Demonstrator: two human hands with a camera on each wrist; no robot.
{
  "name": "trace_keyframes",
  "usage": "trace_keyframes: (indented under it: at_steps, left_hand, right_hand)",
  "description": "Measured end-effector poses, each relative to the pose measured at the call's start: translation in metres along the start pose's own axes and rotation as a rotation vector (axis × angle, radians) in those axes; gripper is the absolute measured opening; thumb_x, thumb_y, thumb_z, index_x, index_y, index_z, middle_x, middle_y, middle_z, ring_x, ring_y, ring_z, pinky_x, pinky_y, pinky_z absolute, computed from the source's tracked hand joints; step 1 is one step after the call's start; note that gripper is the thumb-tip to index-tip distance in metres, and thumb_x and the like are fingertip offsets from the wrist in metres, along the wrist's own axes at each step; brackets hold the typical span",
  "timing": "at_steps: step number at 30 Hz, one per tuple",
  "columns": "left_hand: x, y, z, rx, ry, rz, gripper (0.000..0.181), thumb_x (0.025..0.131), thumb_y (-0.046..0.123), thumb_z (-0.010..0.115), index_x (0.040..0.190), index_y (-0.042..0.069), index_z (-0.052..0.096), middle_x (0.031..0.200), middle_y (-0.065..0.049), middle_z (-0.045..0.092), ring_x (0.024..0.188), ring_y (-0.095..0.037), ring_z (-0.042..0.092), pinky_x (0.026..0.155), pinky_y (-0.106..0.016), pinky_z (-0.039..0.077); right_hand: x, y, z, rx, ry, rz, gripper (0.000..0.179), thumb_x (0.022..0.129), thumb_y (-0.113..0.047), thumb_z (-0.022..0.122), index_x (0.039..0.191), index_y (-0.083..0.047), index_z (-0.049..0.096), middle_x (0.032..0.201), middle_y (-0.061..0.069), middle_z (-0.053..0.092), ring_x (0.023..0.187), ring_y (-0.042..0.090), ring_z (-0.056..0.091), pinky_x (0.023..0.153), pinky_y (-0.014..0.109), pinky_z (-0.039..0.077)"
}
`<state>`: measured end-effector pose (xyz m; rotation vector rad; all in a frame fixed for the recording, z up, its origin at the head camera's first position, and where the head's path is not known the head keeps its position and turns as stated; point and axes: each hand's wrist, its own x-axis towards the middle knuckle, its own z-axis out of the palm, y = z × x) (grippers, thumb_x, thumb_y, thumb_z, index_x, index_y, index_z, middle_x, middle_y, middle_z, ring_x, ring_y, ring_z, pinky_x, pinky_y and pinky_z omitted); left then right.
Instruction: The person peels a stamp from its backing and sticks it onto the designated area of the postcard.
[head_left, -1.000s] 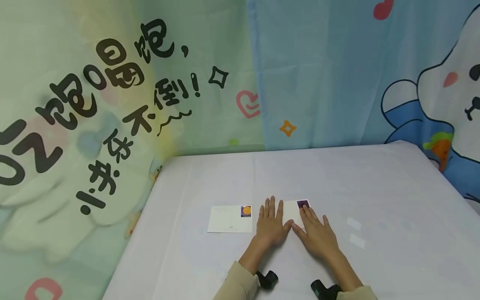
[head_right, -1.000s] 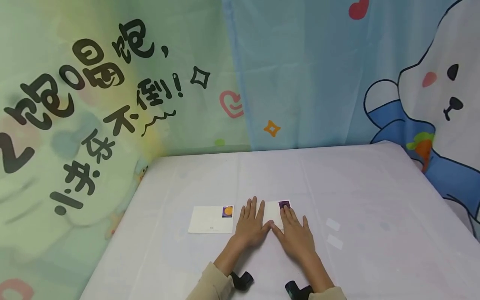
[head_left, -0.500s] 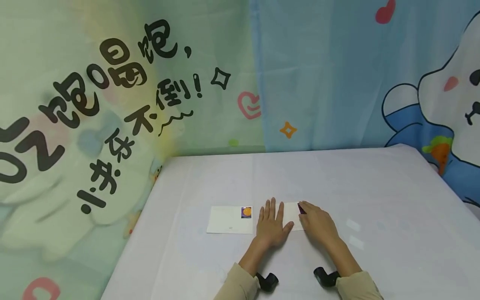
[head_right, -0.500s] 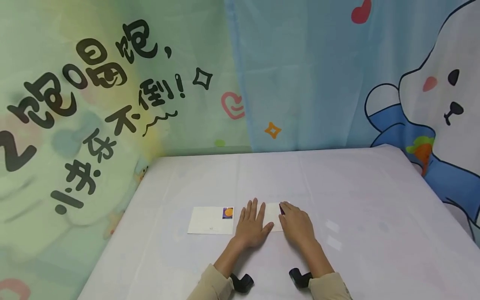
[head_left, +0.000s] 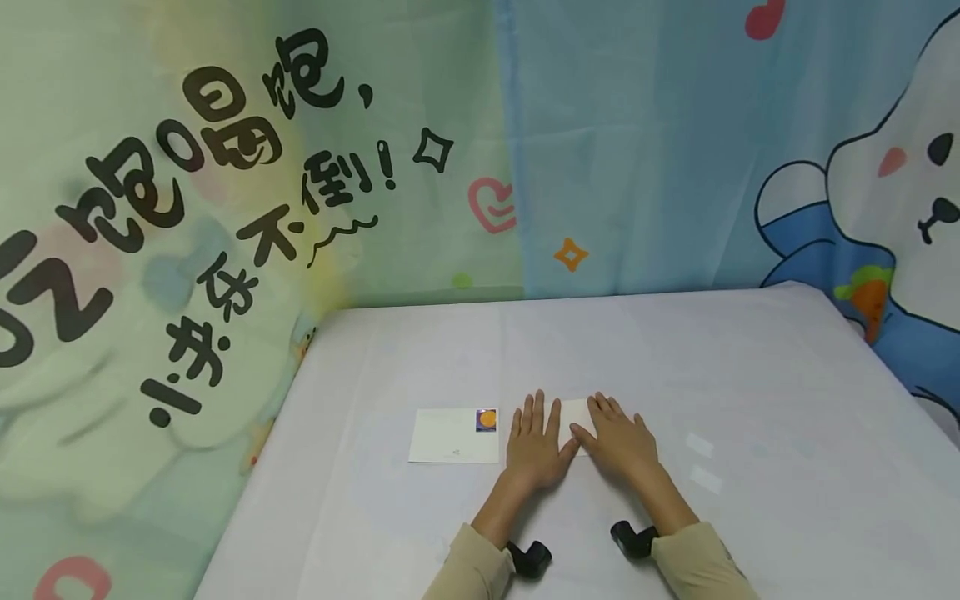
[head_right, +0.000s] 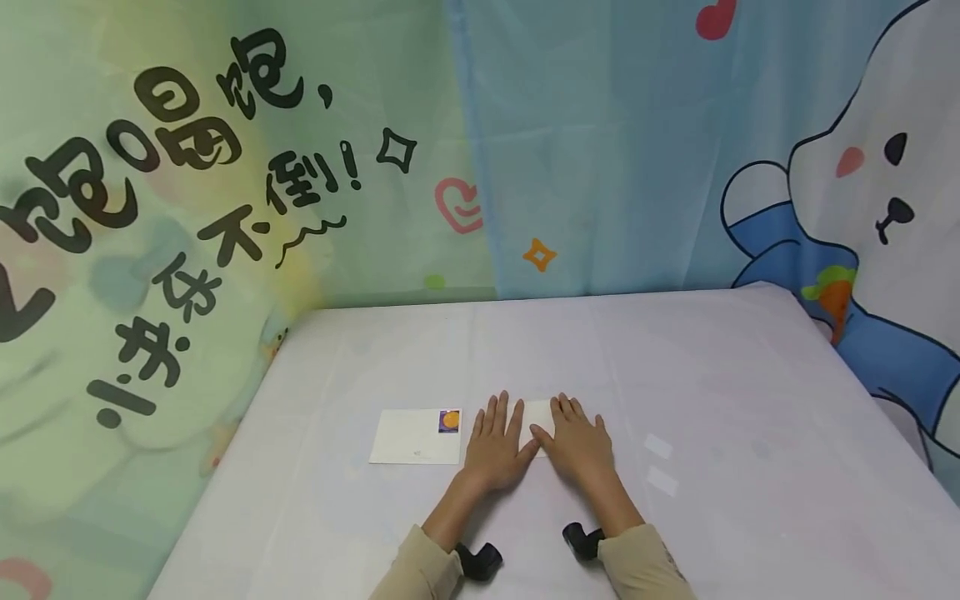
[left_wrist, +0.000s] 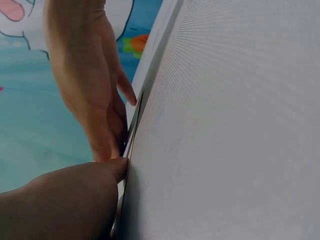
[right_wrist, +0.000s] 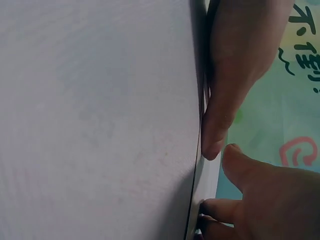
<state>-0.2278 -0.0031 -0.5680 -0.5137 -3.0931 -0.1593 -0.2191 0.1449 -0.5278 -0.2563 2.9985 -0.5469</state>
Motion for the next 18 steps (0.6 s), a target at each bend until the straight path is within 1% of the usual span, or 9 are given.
trace_keyframes:
  at_steps: [6, 10, 12, 15, 16, 18]
  left_hand:
    - [0.003, -0.001, -0.001, -0.013, -0.011, 0.005, 0.069, 0.094, 0.060, 0.020, 0.147, 0.016, 0.021, 0.153, -0.011, 0.011, 0.139, -0.026, 0.006, 0.109, -0.040, 0.011]
    - [0.006, -0.001, 0.001, -0.019, -0.026, 0.007, 0.069, 0.094, 0.059, 0.021, 0.148, 0.016, 0.020, 0.153, -0.011, 0.009, 0.140, -0.025, 0.005, 0.109, -0.040, 0.010]
    - [0.008, -0.001, 0.003, -0.021, -0.030, 0.003, 0.068, 0.094, 0.058, 0.024, 0.148, 0.017, 0.020, 0.153, -0.010, 0.009, 0.140, -0.025, 0.005, 0.110, -0.039, 0.010]
    - [0.009, 0.000, 0.004, -0.041, -0.014, 0.000, 0.067, 0.093, 0.057, 0.031, 0.147, 0.017, 0.024, 0.153, -0.010, 0.014, 0.139, -0.024, 0.009, 0.109, -0.039, 0.011]
    - [0.010, 0.001, 0.004, -0.052, -0.004, 0.000, 0.067, 0.093, 0.056, 0.034, 0.146, 0.016, 0.026, 0.152, -0.010, 0.017, 0.139, -0.024, 0.011, 0.109, -0.039, 0.013]
    - [0.010, 0.000, 0.004, -0.101, 0.024, 0.001, 0.066, 0.092, 0.053, 0.041, 0.144, 0.015, 0.031, 0.150, -0.011, 0.022, 0.138, -0.025, 0.016, 0.109, -0.039, 0.015]
  right_hand:
    - [0.002, -0.002, -0.004, -0.018, -0.024, 0.011, 0.063, 0.096, -0.038, 0.044, 0.138, 0.007, 0.032, 0.144, 0.025, 0.028, 0.132, 0.041, 0.024, 0.099, 0.063, 0.017]
    - [0.002, 0.001, -0.001, -0.028, -0.016, 0.008, 0.058, 0.097, -0.033, 0.044, 0.137, 0.007, 0.033, 0.143, 0.025, 0.029, 0.132, 0.040, 0.024, 0.099, 0.063, 0.017]
    - [0.002, 0.004, 0.002, -0.018, -0.004, 0.005, 0.057, 0.097, -0.032, 0.043, 0.137, 0.008, 0.033, 0.143, 0.025, 0.029, 0.132, 0.040, 0.024, 0.099, 0.064, 0.016]
    - [0.002, 0.013, 0.007, 0.058, 0.033, -0.009, 0.054, 0.099, -0.029, 0.038, 0.137, 0.008, 0.032, 0.143, 0.025, 0.029, 0.132, 0.041, 0.023, 0.099, 0.064, 0.012]
    - [0.002, 0.016, 0.008, 0.105, 0.044, -0.014, 0.053, 0.100, -0.029, 0.036, 0.138, 0.008, 0.031, 0.143, 0.025, 0.029, 0.132, 0.042, 0.023, 0.100, 0.064, 0.010]
    - [0.001, 0.023, 0.008, 0.241, 0.063, -0.011, 0.053, 0.101, -0.028, 0.032, 0.139, 0.009, 0.028, 0.143, 0.026, 0.026, 0.132, 0.043, 0.021, 0.101, 0.062, 0.007]
